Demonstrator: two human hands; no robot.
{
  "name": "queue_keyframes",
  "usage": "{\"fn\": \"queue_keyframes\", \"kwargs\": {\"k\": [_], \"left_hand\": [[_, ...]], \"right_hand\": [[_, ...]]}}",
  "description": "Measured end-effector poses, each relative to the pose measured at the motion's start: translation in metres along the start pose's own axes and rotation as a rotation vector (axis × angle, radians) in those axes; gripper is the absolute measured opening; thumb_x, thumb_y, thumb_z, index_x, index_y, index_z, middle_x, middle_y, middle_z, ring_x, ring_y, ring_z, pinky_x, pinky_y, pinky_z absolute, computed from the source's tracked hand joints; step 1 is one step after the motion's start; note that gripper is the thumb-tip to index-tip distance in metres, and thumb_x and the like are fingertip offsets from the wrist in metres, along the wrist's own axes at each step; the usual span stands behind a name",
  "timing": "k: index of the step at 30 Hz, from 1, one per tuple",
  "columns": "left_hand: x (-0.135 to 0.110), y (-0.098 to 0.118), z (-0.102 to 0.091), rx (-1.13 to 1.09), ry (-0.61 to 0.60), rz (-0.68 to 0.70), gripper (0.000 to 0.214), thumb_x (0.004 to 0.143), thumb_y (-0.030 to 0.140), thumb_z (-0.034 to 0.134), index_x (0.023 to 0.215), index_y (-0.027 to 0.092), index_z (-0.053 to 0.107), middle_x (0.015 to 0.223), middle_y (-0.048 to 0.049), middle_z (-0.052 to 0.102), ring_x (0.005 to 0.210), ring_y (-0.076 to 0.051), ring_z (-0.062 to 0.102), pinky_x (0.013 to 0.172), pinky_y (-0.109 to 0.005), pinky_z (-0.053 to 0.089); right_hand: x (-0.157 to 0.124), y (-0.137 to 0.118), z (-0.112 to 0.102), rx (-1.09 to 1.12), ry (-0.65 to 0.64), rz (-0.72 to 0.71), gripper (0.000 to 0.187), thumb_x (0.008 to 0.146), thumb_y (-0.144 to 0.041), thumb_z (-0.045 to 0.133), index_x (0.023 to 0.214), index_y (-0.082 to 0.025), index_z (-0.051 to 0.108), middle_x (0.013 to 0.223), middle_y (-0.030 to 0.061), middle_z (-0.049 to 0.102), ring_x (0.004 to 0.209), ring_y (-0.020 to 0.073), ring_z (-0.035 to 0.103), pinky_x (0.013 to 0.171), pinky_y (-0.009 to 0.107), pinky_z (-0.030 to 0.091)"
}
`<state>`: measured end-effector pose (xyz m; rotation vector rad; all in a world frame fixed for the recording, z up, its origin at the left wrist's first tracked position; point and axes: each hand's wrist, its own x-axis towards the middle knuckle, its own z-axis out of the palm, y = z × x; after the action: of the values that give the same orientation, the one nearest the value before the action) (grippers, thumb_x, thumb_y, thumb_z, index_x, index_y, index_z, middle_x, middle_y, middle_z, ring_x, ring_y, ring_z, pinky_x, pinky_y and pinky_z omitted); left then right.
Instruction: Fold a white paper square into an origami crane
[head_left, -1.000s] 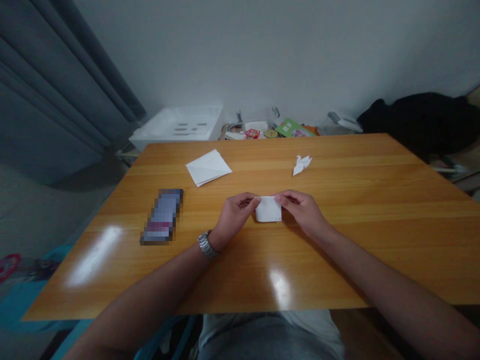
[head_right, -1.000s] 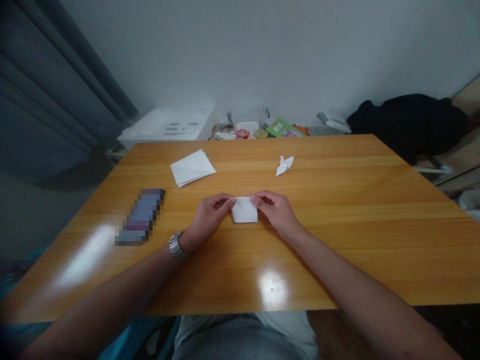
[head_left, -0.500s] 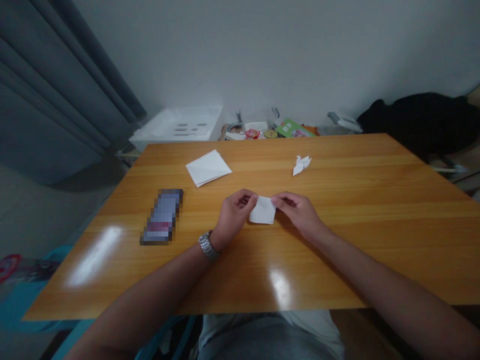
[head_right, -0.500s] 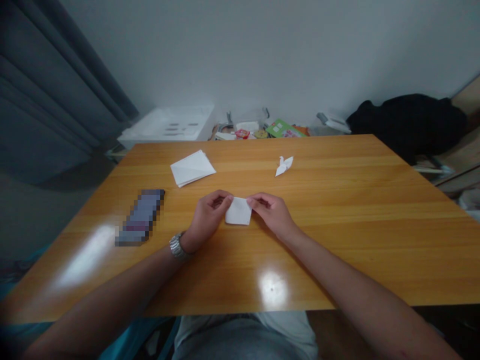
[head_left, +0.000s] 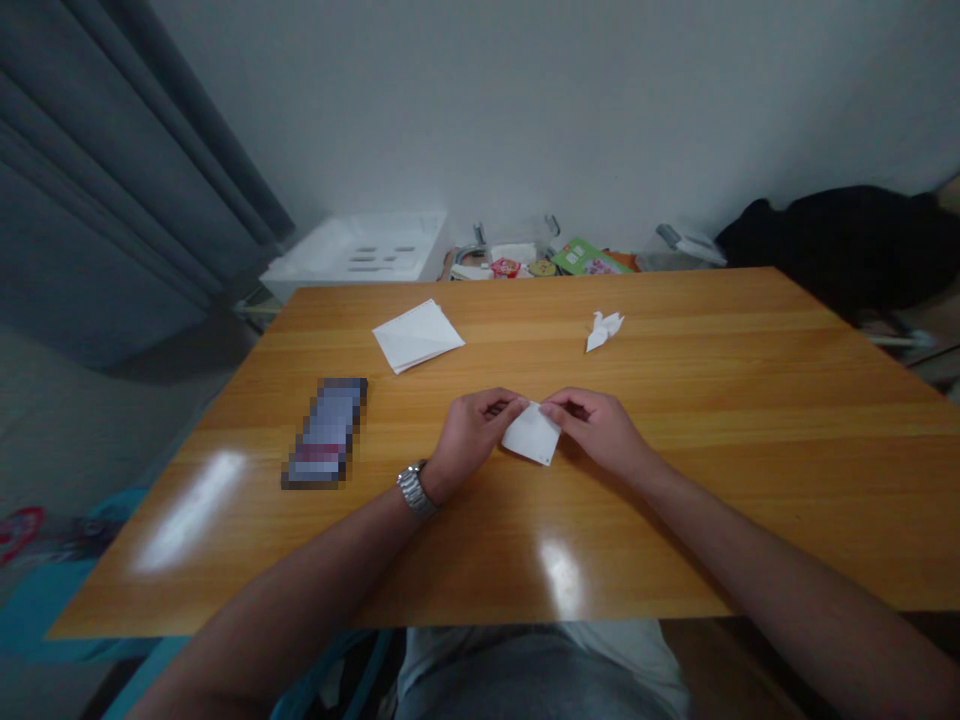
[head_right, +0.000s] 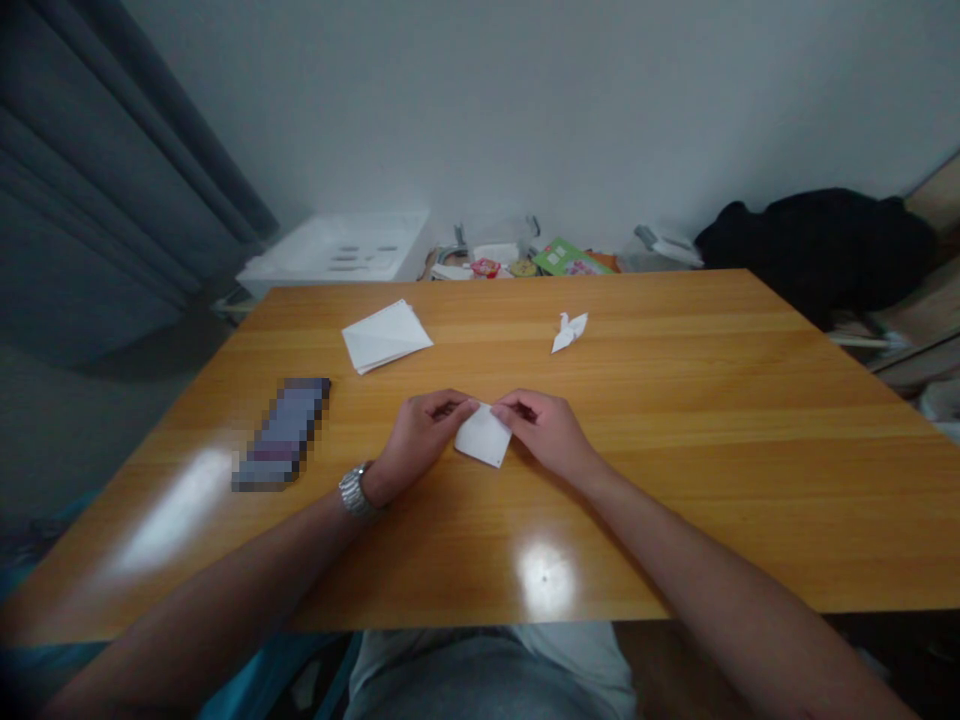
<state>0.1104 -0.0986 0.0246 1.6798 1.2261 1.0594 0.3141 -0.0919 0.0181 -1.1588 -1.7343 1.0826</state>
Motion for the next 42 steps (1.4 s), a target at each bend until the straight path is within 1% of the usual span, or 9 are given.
{"fn": "queue_keyframes", "kwargs": {"k": [7,11,14,19,23,31,35,38,42], "left_hand": [[0.002,-0.004,0.002,-0.125,0.001,-0.053,0.029,0.088,0.042,0.067,0.092,0.015,0.078,0.093,-0.0086,0.077,0.084,-0.02,0.071,0.072,-0.027,0.056],[0.003,-0.009,0.002,-0.169,-0.02,-0.065,0.028,0.087,0.041,0.068,0.095,0.015,0.077,0.098,-0.0088,0.078,0.087,-0.02,0.071,0.076,-0.029,0.057],[0.003,-0.009,0.001,-0.188,-0.051,-0.074,0.03,0.087,0.042,0.068,0.096,0.015,0.077,0.097,-0.0092,0.078,0.085,-0.021,0.072,0.075,-0.029,0.058],[0.003,-0.007,0.0,-0.204,-0.053,-0.088,0.03,0.086,0.043,0.069,0.094,0.014,0.077,0.094,-0.0096,0.078,0.08,-0.02,0.071,0.068,-0.027,0.057],[0.003,-0.005,0.0,-0.199,-0.056,-0.086,0.029,0.087,0.042,0.068,0.094,0.015,0.077,0.094,-0.0093,0.078,0.079,-0.019,0.071,0.068,-0.027,0.056],[0.003,-0.001,-0.002,-0.106,-0.068,-0.059,0.024,0.087,0.037,0.068,0.091,0.015,0.077,0.09,-0.0082,0.078,0.079,-0.019,0.071,0.069,-0.026,0.056],[0.003,0.001,-0.002,-0.106,-0.089,-0.07,0.022,0.086,0.036,0.069,0.087,0.016,0.077,0.088,-0.0074,0.078,0.077,-0.018,0.07,0.068,-0.026,0.056],[0.003,0.002,-0.002,-0.111,-0.08,-0.087,0.023,0.087,0.037,0.069,0.088,0.015,0.078,0.088,-0.0075,0.078,0.077,-0.018,0.07,0.067,-0.026,0.055],[0.003,0.002,-0.002,-0.116,-0.086,-0.075,0.025,0.087,0.038,0.068,0.089,0.015,0.077,0.089,-0.0077,0.078,0.078,-0.018,0.071,0.067,-0.025,0.054]], "right_hand": [[0.0,-0.001,0.0,0.008,0.024,-0.002,0.024,0.089,-0.042,0.065,0.088,-0.02,0.073,0.084,0.0044,0.074,0.076,0.0196,0.066,0.07,0.031,0.049],[0.002,0.002,-0.003,0.01,0.045,-0.005,0.025,0.089,-0.043,0.065,0.088,-0.02,0.073,0.084,0.0042,0.074,0.075,0.0196,0.065,0.069,0.031,0.049],[0.003,0.006,-0.005,0.025,0.066,-0.006,0.027,0.088,-0.045,0.065,0.088,-0.02,0.073,0.083,0.0043,0.074,0.075,0.0198,0.065,0.069,0.031,0.05],[0.003,0.005,-0.006,0.038,0.069,-0.004,0.026,0.088,-0.045,0.066,0.089,-0.02,0.073,0.084,0.0043,0.074,0.075,0.0196,0.065,0.069,0.031,0.05],[0.003,0.003,-0.006,0.041,0.078,-0.005,0.026,0.088,-0.044,0.066,0.088,-0.019,0.073,0.084,0.0048,0.074,0.076,0.0197,0.065,0.07,0.031,0.05],[0.004,0.007,-0.007,0.027,0.094,-0.012,0.027,0.087,-0.045,0.066,0.088,-0.019,0.073,0.084,0.0051,0.074,0.075,0.0202,0.065,0.069,0.032,0.051],[0.005,0.008,-0.01,0.036,0.114,-0.009,0.025,0.087,-0.044,0.067,0.088,-0.02,0.073,0.085,0.0054,0.075,0.077,0.0208,0.066,0.071,0.033,0.052],[0.005,0.007,-0.011,0.028,0.123,-0.012,0.024,0.088,-0.043,0.066,0.089,-0.02,0.074,0.085,0.0054,0.075,0.077,0.0205,0.066,0.071,0.033,0.052],[0.005,0.006,-0.011,0.015,0.141,-0.01,0.024,0.088,-0.042,0.066,0.09,-0.019,0.074,0.087,0.0059,0.075,0.078,0.0208,0.067,0.072,0.033,0.051]]}}
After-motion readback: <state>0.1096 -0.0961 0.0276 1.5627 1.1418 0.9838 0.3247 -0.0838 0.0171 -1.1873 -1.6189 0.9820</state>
